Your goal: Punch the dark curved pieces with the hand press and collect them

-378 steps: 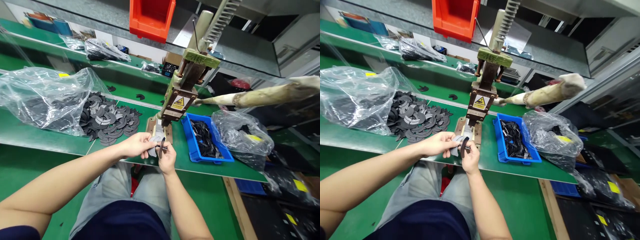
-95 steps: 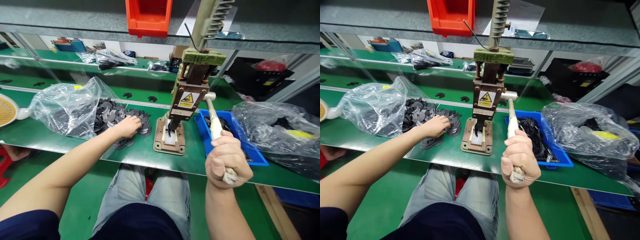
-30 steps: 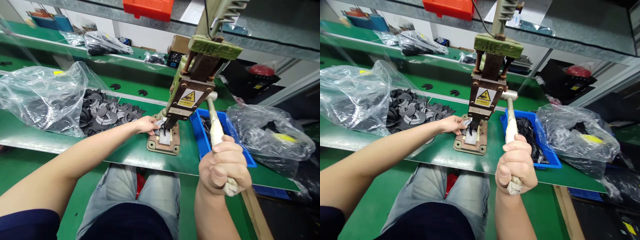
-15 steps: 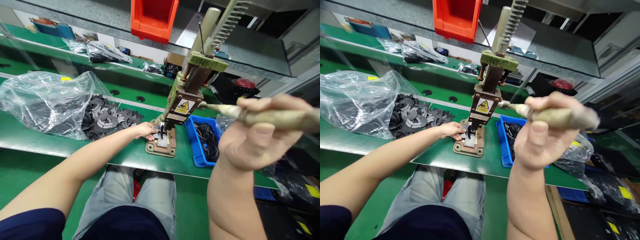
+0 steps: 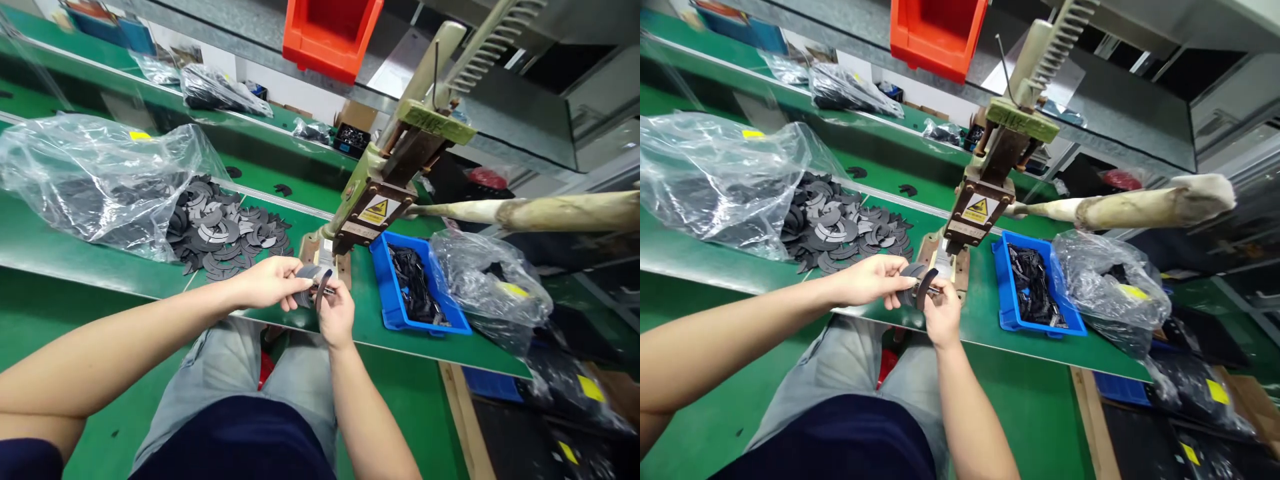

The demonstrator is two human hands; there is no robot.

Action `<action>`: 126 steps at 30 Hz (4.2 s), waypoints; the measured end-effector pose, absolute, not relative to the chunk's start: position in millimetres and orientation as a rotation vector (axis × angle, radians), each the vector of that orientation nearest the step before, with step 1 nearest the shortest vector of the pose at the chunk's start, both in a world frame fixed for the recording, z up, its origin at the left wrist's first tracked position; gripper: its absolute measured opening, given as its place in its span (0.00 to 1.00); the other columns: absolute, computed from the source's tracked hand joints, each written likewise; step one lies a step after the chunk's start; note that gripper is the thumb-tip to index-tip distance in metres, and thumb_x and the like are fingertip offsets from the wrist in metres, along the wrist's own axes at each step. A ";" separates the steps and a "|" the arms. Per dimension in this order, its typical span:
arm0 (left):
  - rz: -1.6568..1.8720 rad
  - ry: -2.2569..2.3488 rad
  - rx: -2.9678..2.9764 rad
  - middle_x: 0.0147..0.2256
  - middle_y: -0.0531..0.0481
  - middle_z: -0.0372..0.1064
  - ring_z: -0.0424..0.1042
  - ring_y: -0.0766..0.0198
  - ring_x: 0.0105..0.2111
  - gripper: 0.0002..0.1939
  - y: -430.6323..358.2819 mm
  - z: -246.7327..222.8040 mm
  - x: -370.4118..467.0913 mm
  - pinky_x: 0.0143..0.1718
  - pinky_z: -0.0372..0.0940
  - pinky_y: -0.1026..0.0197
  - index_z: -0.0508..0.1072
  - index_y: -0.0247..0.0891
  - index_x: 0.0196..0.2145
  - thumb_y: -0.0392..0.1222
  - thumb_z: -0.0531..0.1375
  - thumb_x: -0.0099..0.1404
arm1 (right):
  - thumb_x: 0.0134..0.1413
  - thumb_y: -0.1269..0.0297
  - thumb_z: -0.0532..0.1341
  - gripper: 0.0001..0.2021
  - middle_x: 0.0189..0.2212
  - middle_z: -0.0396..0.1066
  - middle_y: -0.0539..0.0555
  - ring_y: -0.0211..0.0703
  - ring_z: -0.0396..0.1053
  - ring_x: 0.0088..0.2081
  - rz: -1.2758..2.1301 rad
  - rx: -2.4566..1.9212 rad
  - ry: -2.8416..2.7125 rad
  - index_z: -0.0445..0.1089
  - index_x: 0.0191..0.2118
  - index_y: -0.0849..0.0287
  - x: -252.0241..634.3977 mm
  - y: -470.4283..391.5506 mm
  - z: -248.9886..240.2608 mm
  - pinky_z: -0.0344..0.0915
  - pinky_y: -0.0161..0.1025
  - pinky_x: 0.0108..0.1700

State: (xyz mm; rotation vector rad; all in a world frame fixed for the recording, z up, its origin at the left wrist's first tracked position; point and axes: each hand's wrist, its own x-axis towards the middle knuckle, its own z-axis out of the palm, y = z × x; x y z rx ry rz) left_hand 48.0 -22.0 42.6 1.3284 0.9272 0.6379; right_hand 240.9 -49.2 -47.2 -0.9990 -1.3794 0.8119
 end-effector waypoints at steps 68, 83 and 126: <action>0.678 1.026 2.126 0.26 0.54 0.66 0.65 0.65 0.27 0.19 -47.6 -91.3 57.1 0.31 0.57 0.63 0.65 0.40 0.29 0.51 0.55 0.77 | 0.61 0.56 0.61 0.11 0.36 0.77 0.54 0.44 0.72 0.39 0.312 -1.831 -1.650 0.74 0.40 0.57 418.3 70.1 49.5 0.71 0.44 0.49; 0.697 0.997 2.218 0.26 0.54 0.67 0.67 0.65 0.26 0.18 -44.4 -92.9 54.9 0.31 0.58 0.62 0.64 0.41 0.29 0.48 0.55 0.78 | 0.70 0.53 0.58 0.20 0.57 0.71 0.62 0.48 0.71 0.57 -0.046 -2.363 -1.876 0.69 0.58 0.61 507.4 144.2 72.0 0.70 0.53 0.61; 0.637 1.098 2.219 0.25 0.56 0.67 0.67 0.65 0.26 0.19 -55.7 -85.0 57.0 0.31 0.60 0.64 0.69 0.41 0.29 0.54 0.58 0.74 | 0.66 0.52 0.63 0.17 0.47 0.75 0.55 0.41 0.75 0.46 0.630 -2.110 -1.925 0.72 0.50 0.60 530.0 -7.0 10.7 0.76 0.47 0.51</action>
